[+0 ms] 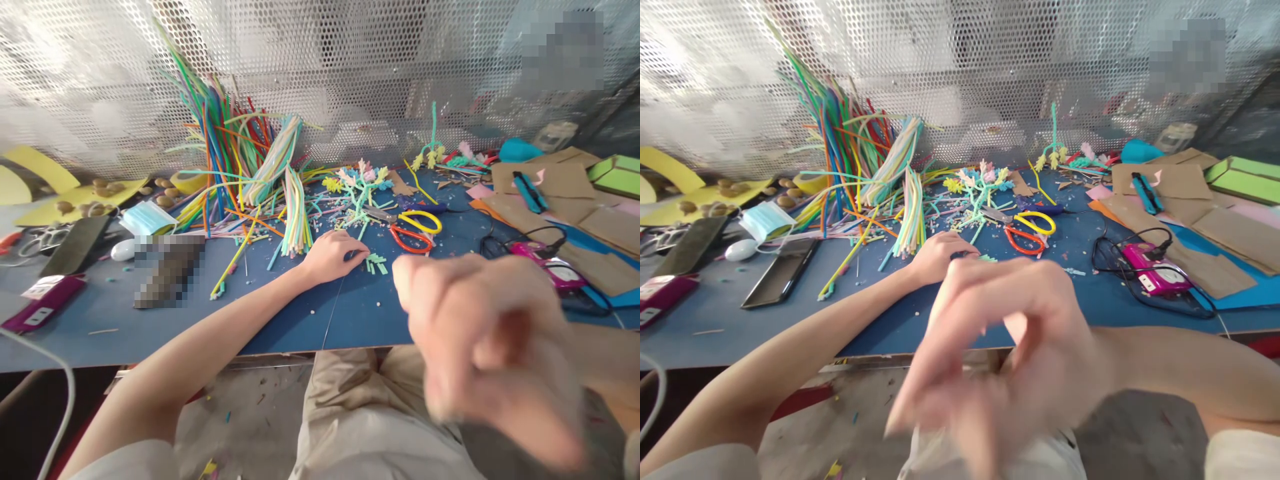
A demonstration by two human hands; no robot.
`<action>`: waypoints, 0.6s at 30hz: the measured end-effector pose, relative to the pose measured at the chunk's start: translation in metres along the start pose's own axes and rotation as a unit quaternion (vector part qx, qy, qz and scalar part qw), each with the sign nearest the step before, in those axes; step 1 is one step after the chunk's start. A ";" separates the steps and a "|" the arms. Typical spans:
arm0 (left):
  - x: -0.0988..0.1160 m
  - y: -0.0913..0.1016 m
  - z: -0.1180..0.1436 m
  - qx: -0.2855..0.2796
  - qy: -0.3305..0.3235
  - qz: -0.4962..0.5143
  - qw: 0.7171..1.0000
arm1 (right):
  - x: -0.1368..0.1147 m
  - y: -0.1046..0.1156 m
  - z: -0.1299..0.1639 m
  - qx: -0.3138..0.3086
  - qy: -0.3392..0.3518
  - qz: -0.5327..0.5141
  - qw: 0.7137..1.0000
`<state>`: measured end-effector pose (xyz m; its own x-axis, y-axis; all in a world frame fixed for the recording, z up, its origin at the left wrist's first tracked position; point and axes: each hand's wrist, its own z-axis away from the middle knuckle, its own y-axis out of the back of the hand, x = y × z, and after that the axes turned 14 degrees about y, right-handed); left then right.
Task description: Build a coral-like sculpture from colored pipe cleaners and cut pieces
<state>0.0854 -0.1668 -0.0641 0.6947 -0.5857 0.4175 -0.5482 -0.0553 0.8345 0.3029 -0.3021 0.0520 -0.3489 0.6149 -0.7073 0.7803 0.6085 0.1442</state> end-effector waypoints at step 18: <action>0.003 0.002 0.001 0.013 0.001 -0.048 0.999 | 0.077 0.043 -0.008 0.202 -0.068 0.017 0.977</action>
<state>0.0863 -0.1697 -0.0617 0.7457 -0.5749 0.3367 -0.4905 -0.1318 0.8614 0.3055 -0.2253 0.0093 -0.2696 0.5424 -0.7957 0.9408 0.3245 -0.0976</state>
